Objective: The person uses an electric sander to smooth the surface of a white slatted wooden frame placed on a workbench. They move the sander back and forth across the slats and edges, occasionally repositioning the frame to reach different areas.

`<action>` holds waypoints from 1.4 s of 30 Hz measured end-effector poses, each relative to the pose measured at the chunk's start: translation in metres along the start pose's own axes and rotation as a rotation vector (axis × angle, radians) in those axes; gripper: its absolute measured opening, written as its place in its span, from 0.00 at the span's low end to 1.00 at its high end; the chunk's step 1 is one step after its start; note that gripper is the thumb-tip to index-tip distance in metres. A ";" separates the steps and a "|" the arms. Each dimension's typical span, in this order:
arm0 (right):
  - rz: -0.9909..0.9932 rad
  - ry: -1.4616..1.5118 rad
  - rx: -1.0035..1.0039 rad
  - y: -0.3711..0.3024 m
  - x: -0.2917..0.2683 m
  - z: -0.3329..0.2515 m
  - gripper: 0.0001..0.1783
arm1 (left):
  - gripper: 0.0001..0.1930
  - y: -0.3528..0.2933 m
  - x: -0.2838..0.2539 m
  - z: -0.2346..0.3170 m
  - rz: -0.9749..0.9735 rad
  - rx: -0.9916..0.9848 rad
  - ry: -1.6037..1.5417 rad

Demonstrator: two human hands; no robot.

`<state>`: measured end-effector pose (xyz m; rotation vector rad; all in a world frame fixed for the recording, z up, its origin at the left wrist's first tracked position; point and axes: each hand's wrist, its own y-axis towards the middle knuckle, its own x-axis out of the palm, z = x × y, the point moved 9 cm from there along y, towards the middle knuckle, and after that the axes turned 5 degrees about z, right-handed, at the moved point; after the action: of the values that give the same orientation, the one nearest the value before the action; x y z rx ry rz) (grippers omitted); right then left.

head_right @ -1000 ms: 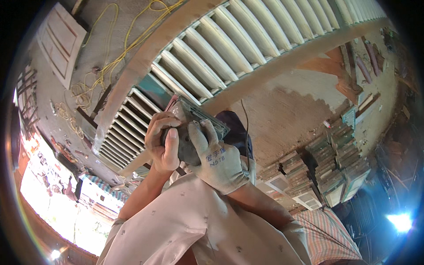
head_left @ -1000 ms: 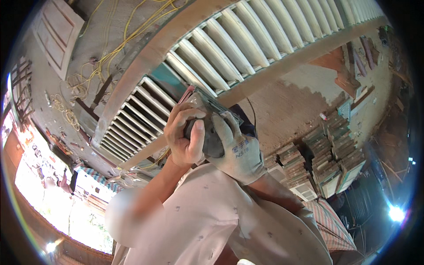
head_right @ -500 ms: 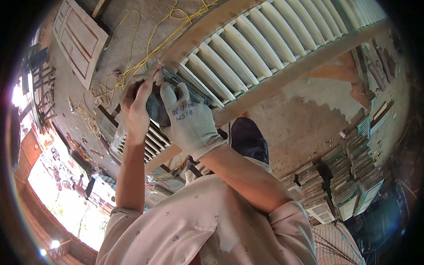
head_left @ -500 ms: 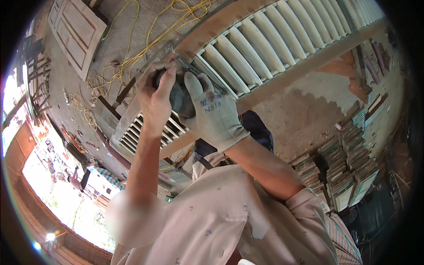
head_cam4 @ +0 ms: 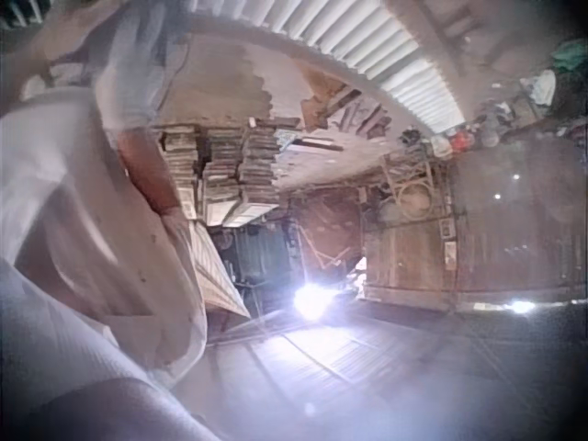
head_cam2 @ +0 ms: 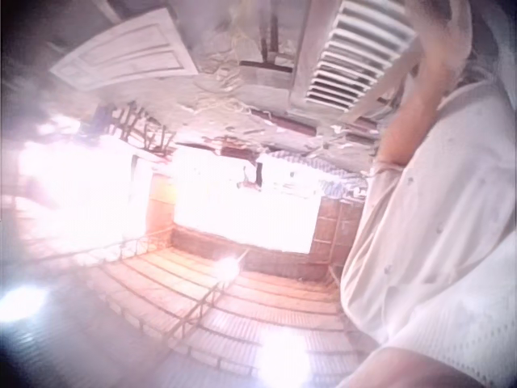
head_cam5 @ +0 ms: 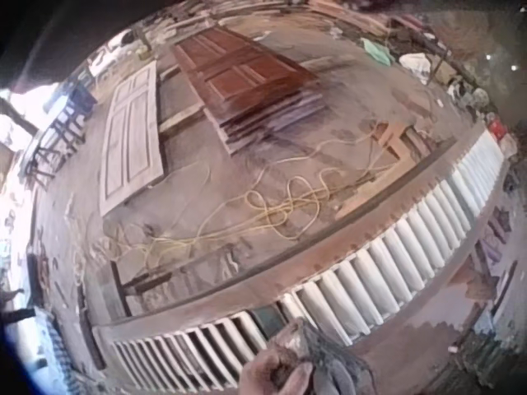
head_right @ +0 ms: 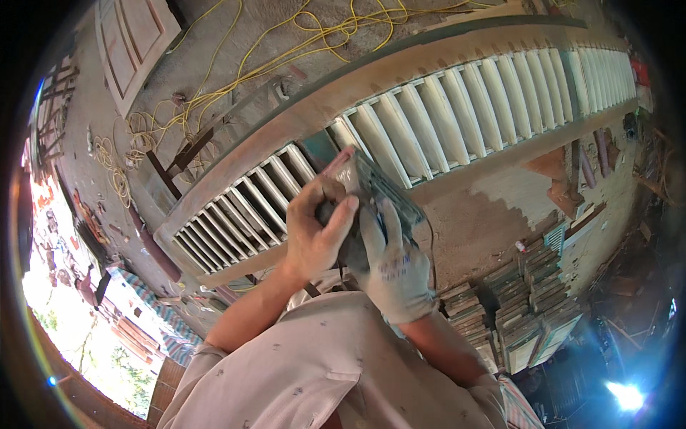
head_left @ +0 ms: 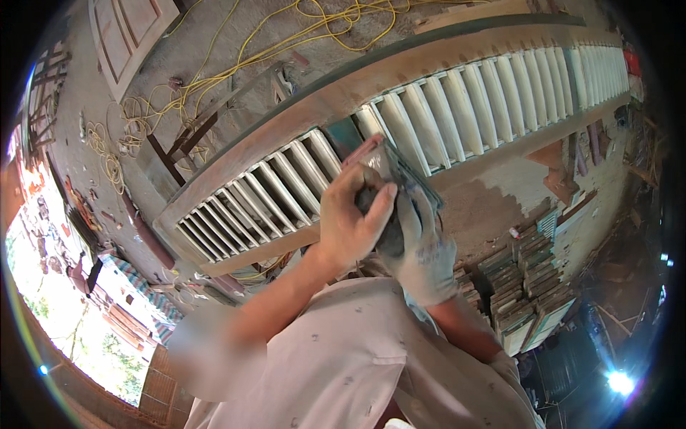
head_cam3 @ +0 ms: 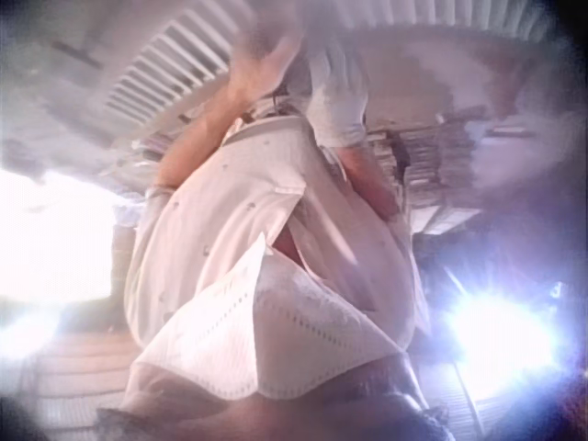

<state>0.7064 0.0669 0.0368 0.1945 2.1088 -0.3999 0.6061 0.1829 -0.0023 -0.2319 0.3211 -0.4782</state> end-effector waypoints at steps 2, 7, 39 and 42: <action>0.079 0.061 -0.001 0.025 0.008 -0.004 0.49 | 0.13 0.027 -0.014 0.007 0.014 0.020 0.054; 0.022 -0.047 -0.036 0.096 0.015 -0.030 0.56 | 0.13 0.099 -0.050 -0.003 0.065 -0.012 -0.079; 0.122 0.071 -0.029 0.102 0.026 -0.056 0.51 | 0.24 0.097 -0.069 0.005 0.230 0.248 0.007; 0.089 0.103 -0.052 0.104 0.027 -0.051 0.52 | 0.23 0.093 -0.071 0.002 0.244 0.211 0.065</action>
<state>0.6818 0.1815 0.0179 0.2826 2.2004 -0.2869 0.5853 0.2980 -0.0105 0.0290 0.3546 -0.2756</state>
